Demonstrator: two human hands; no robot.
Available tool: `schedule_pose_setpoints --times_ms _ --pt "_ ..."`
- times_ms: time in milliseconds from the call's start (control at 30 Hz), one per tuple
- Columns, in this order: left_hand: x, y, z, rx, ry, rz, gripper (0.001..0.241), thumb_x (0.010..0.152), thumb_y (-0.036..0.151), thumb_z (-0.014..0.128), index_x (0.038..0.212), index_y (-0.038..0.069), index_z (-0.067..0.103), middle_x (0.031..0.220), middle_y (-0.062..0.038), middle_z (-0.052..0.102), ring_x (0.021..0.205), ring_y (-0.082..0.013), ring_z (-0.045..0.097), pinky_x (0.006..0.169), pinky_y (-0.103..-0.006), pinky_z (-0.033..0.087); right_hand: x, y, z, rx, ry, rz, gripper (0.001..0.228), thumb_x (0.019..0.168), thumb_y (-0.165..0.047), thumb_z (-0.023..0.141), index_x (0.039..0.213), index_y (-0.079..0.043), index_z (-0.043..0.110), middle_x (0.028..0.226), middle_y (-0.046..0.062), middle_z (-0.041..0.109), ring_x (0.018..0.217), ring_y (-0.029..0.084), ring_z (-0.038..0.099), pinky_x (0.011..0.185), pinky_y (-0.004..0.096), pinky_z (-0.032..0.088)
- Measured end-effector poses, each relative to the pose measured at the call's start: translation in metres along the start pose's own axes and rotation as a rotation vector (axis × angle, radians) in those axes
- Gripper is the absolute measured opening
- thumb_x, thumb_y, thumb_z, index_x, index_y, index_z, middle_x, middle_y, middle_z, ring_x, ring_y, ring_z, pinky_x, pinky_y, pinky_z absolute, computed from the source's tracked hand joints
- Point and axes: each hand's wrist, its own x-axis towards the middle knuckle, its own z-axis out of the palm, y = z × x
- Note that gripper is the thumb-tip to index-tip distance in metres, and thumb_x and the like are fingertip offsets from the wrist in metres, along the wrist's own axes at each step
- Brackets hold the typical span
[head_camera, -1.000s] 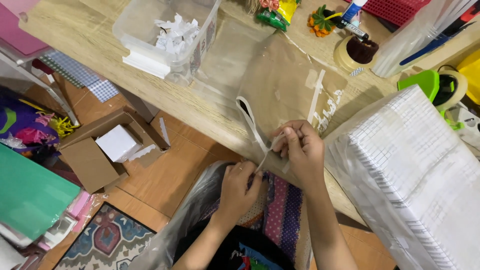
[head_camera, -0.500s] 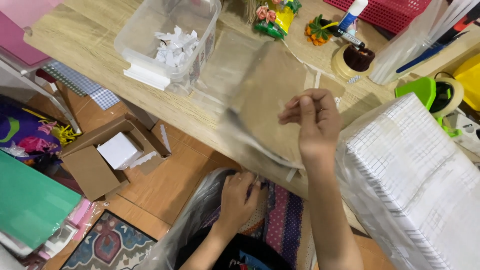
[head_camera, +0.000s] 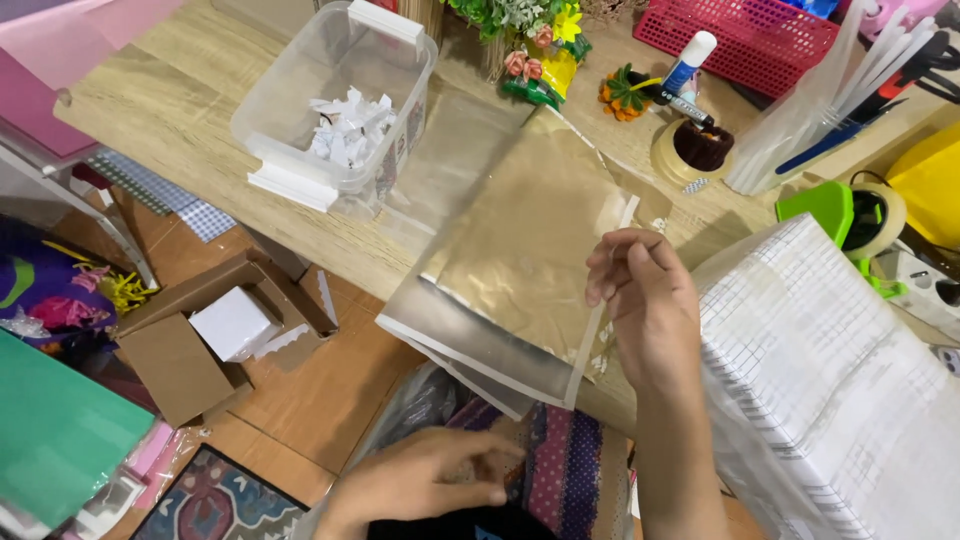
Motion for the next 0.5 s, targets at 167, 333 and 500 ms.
schedule_pose_setpoints --times_ms 167,333,500 --pt "0.016 0.043 -0.007 -0.048 0.754 0.286 0.029 0.099 0.013 0.062 0.128 0.01 0.065 0.114 -0.006 0.076 0.097 -0.0162 0.074 0.086 -0.0294 0.061 -0.027 0.006 -0.001 0.1 -0.094 0.083 0.017 0.102 -0.011 0.056 0.114 0.0 0.063 0.097 0.013 0.067 0.071 0.017 0.062 0.067 0.027 0.051" --pt "0.045 0.041 -0.009 -0.196 0.822 0.149 0.009 0.094 0.015 0.069 0.098 0.012 0.077 0.093 0.003 0.081 0.088 -0.008 0.075 0.078 -0.0226 0.055 -0.054 0.022 -0.002 0.073 -0.258 0.057 0.019 0.104 -0.013 0.058 0.117 0.0 0.063 0.108 0.012 0.067 0.083 0.019 0.065 0.078 0.03 0.054" --pt "0.054 0.037 -0.002 -0.349 0.825 0.139 0.018 0.093 0.019 0.071 0.108 0.01 0.071 0.097 -0.001 0.077 0.091 -0.0125 0.071 0.084 -0.0271 0.058 -0.064 0.029 0.003 0.079 -0.263 0.046 0.015 0.101 -0.015 0.064 0.111 -0.004 0.068 0.104 0.007 0.064 0.091 0.018 0.062 0.086 0.031 0.051"
